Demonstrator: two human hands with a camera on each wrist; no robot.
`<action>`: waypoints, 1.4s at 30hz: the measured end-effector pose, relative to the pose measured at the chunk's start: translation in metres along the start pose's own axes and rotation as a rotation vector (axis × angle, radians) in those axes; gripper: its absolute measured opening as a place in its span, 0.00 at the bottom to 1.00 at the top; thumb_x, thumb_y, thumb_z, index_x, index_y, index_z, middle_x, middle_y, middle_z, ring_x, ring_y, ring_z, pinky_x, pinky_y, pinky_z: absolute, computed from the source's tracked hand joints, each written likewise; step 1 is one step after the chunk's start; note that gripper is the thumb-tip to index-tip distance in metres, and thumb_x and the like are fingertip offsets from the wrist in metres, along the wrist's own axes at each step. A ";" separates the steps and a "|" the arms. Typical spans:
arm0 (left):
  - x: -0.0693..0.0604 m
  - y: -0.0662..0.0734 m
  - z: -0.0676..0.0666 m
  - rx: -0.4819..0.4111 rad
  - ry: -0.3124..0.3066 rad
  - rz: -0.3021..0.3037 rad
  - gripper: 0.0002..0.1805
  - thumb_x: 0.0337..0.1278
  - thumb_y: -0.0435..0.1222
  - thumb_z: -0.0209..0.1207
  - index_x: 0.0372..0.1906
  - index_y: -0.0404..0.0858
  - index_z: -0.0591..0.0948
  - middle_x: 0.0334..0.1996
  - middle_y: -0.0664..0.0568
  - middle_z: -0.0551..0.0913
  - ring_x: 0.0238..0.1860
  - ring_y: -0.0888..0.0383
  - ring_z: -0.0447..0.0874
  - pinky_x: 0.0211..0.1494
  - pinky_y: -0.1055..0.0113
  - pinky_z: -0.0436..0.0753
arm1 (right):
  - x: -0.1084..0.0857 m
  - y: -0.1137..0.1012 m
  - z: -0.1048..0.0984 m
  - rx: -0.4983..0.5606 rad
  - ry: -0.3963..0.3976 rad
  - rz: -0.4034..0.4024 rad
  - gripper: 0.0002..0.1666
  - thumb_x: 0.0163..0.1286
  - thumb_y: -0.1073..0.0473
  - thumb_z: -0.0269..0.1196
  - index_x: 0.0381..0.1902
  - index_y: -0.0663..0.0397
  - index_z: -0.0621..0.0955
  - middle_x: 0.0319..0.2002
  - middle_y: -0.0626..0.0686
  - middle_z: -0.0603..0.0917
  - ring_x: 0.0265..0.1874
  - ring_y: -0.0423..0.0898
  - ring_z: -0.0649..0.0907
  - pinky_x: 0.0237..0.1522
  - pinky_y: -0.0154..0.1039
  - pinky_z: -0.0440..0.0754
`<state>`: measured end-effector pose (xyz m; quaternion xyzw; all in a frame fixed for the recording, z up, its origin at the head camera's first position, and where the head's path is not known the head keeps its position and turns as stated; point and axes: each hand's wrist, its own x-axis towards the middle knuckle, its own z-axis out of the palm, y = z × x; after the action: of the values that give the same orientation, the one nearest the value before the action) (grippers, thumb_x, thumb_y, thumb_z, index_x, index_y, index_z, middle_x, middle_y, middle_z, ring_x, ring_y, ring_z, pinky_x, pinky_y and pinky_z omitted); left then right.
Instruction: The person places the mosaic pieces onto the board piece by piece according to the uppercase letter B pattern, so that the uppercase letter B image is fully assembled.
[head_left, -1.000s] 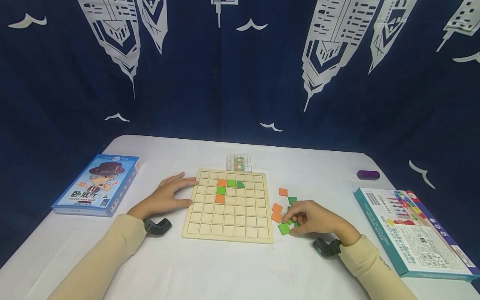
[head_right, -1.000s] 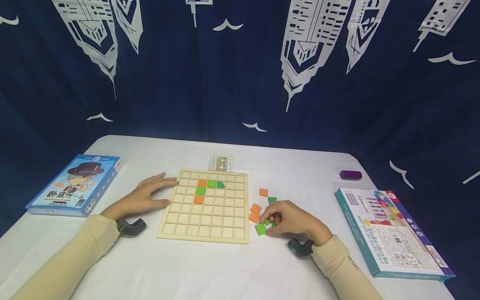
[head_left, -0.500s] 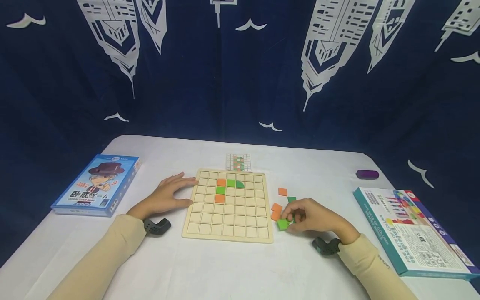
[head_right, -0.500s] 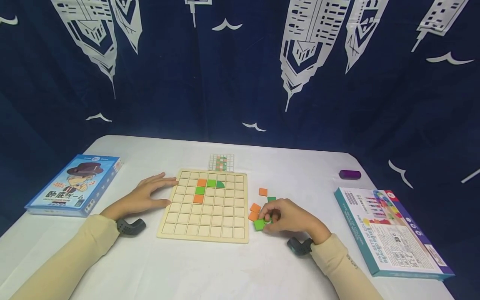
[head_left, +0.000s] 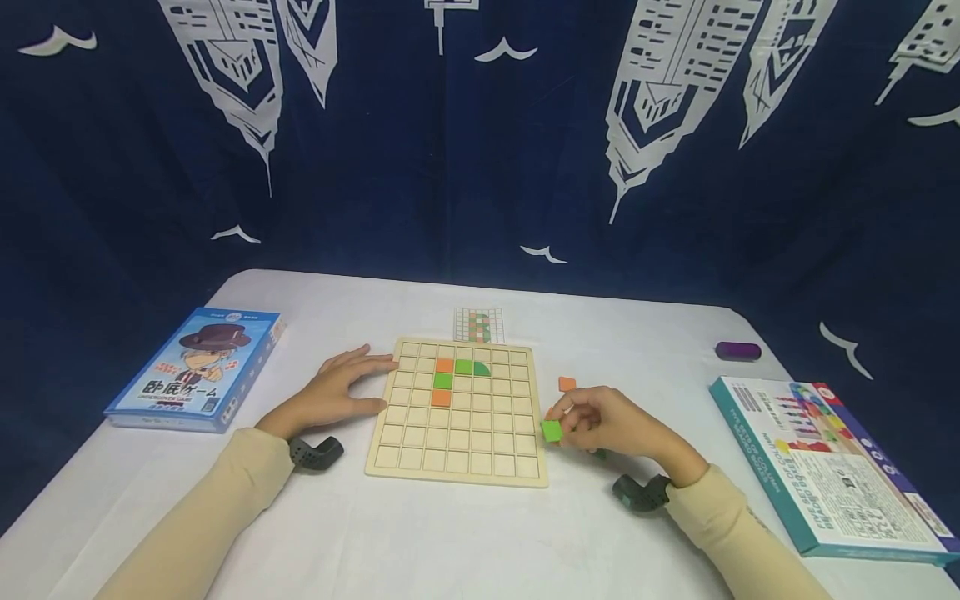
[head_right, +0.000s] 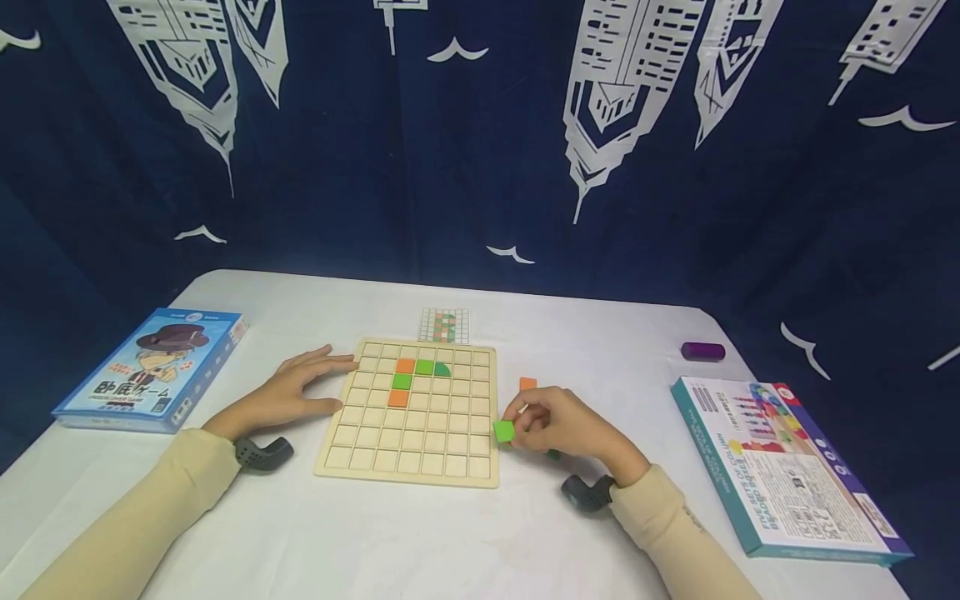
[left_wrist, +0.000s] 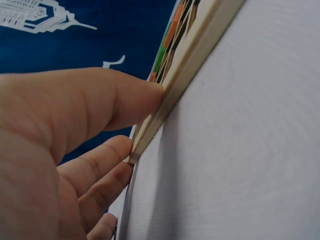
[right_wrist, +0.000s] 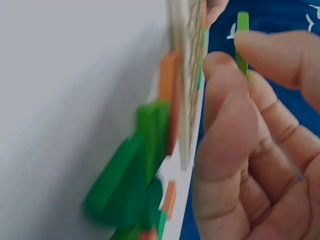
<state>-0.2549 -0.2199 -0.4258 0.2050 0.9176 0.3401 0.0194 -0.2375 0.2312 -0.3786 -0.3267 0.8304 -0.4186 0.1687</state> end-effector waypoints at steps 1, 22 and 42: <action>0.000 0.000 0.000 0.001 0.000 -0.001 0.36 0.64 0.45 0.70 0.76 0.40 0.78 0.79 0.41 0.72 0.86 0.33 0.49 0.83 0.29 0.45 | 0.002 -0.002 0.001 0.031 -0.005 0.014 0.15 0.65 0.74 0.71 0.50 0.70 0.84 0.37 0.54 0.91 0.26 0.39 0.82 0.30 0.33 0.81; 0.001 -0.001 0.002 0.014 -0.004 -0.019 0.37 0.64 0.46 0.70 0.77 0.41 0.77 0.80 0.43 0.71 0.86 0.35 0.48 0.84 0.30 0.45 | 0.059 -0.020 0.030 0.375 0.061 0.191 0.18 0.69 0.73 0.67 0.55 0.76 0.80 0.29 0.50 0.86 0.28 0.44 0.81 0.35 0.34 0.85; 0.000 0.000 0.002 0.010 -0.001 -0.023 0.37 0.64 0.45 0.70 0.77 0.41 0.77 0.80 0.42 0.71 0.86 0.35 0.48 0.83 0.30 0.45 | 0.094 -0.035 0.044 0.330 0.073 0.271 0.17 0.71 0.74 0.68 0.56 0.74 0.81 0.28 0.49 0.88 0.27 0.42 0.89 0.40 0.40 0.93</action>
<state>-0.2550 -0.2186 -0.4269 0.1947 0.9215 0.3352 0.0225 -0.2678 0.1264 -0.3771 -0.1645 0.7926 -0.5338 0.2446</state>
